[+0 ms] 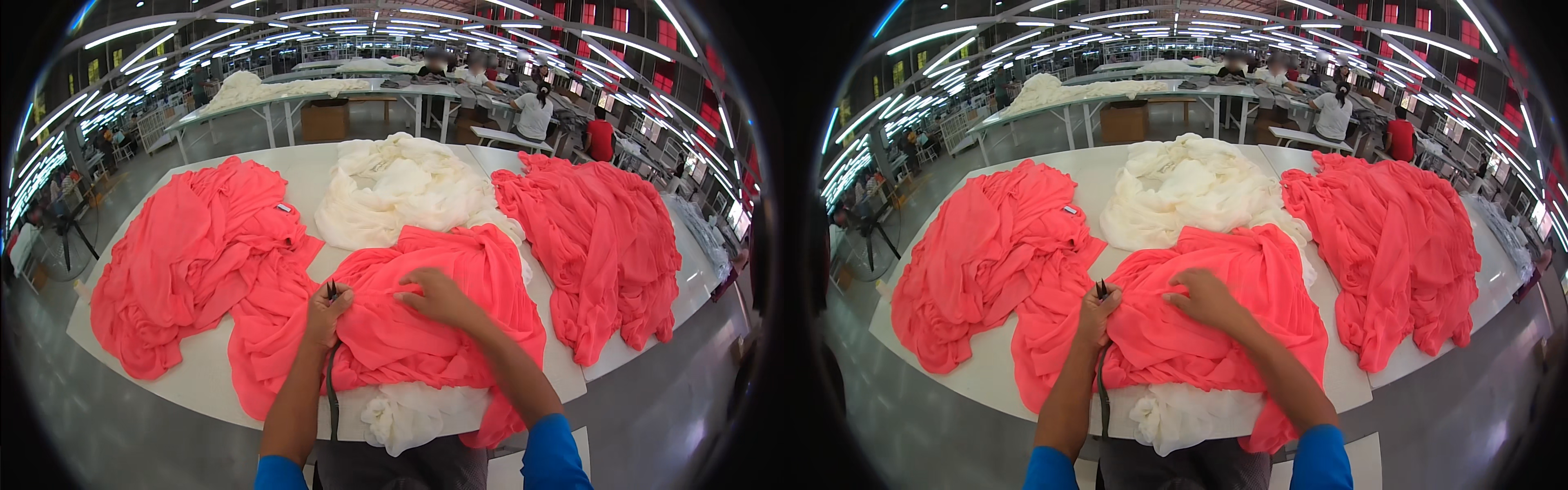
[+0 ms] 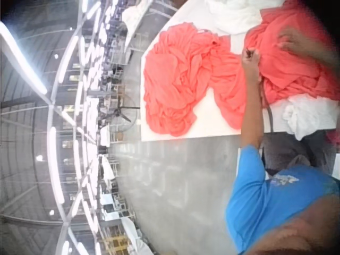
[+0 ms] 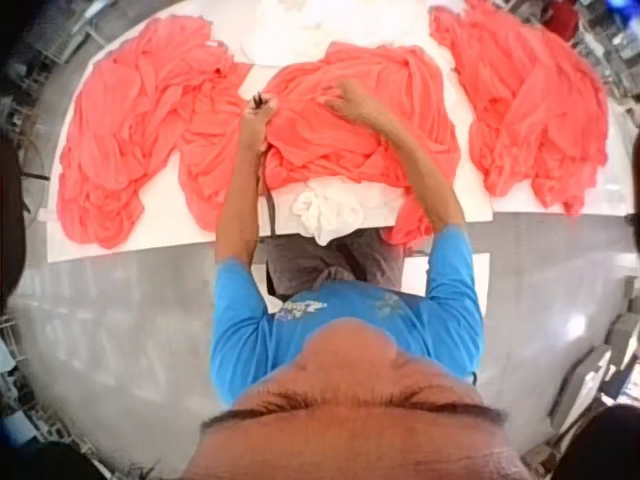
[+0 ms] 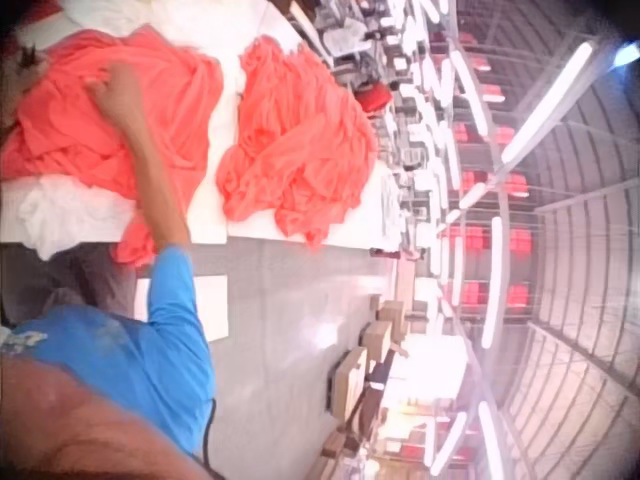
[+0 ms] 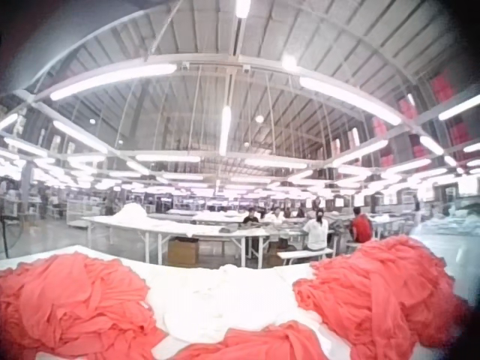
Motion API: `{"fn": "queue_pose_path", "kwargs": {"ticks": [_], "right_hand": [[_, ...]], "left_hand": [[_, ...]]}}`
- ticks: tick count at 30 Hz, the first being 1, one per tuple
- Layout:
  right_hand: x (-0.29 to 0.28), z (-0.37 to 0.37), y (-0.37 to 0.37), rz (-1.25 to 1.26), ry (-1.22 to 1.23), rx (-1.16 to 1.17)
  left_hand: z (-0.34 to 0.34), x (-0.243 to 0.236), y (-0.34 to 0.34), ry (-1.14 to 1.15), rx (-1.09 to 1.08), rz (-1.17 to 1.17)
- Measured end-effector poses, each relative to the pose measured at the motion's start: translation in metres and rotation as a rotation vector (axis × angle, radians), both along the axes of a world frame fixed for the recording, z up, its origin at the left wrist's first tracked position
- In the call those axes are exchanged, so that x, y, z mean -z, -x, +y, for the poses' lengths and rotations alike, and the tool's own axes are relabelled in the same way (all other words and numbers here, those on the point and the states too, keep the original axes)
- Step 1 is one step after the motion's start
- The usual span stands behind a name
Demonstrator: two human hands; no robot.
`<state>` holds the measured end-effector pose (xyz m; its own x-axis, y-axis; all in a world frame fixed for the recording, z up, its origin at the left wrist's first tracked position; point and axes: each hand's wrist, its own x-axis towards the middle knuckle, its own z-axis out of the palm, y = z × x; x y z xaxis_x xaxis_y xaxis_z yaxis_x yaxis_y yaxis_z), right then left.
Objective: The person uses small scissors to trim loose threads from the edges and seams of pink and white garments on a worktable. They repeatedly pick up garments, cut visible threads, and place the items back on the table.
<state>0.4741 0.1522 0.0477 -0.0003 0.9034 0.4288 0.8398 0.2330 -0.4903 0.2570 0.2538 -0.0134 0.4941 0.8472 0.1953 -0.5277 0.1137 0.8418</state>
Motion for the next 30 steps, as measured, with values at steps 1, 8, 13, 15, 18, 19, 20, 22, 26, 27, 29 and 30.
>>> {"fn": "queue_pose_path", "kwargs": {"ticks": [1,8,13,15,18,19,20,22,26,27,29,30], "right_hand": [[0.01,0.011,-0.003,0.021,0.027,0.003],[0.025,0.015,0.0,0.387,0.222,0.035],[0.022,-0.003,0.007,0.513,0.074,0.072],[0.02,-0.011,0.009,0.543,0.033,0.088],[0.017,-0.028,0.014,0.572,-0.04,0.157],[0.012,-0.038,0.02,0.573,-0.069,0.179],[0.008,-0.05,0.027,0.573,-0.099,0.202],[0.004,-0.089,0.037,0.71,-0.085,0.081],[-0.017,-0.167,0.051,0.499,0.483,-0.546],[-0.012,-0.176,0.05,0.501,0.614,-0.543],[-0.003,-0.189,0.048,0.507,0.878,-0.533],[-0.003,-0.192,0.054,0.455,0.705,-0.384]], "left_hand": [[0.002,0.0,0.0,-0.012,0.006,-0.007],[0.004,0.003,-0.001,0.031,0.024,-0.065],[0.004,0.005,0.0,-0.018,0.008,-0.017],[0.005,0.007,-0.001,-0.038,0.001,-0.01],[0.003,0.008,-0.003,-0.027,0.009,-0.039],[0.004,0.007,-0.001,-0.027,0.005,-0.043],[0.005,0.007,0.001,-0.026,0.002,-0.047],[0.003,0.004,0.0,-0.026,0.014,-0.056],[0.005,0.007,-0.001,-0.027,-0.011,-0.041],[0.005,0.006,-0.002,-0.017,-0.005,-0.036],[0.003,0.008,-0.005,0.002,0.004,-0.027],[0.003,0.008,-0.004,-0.004,-0.004,-0.022]]}}
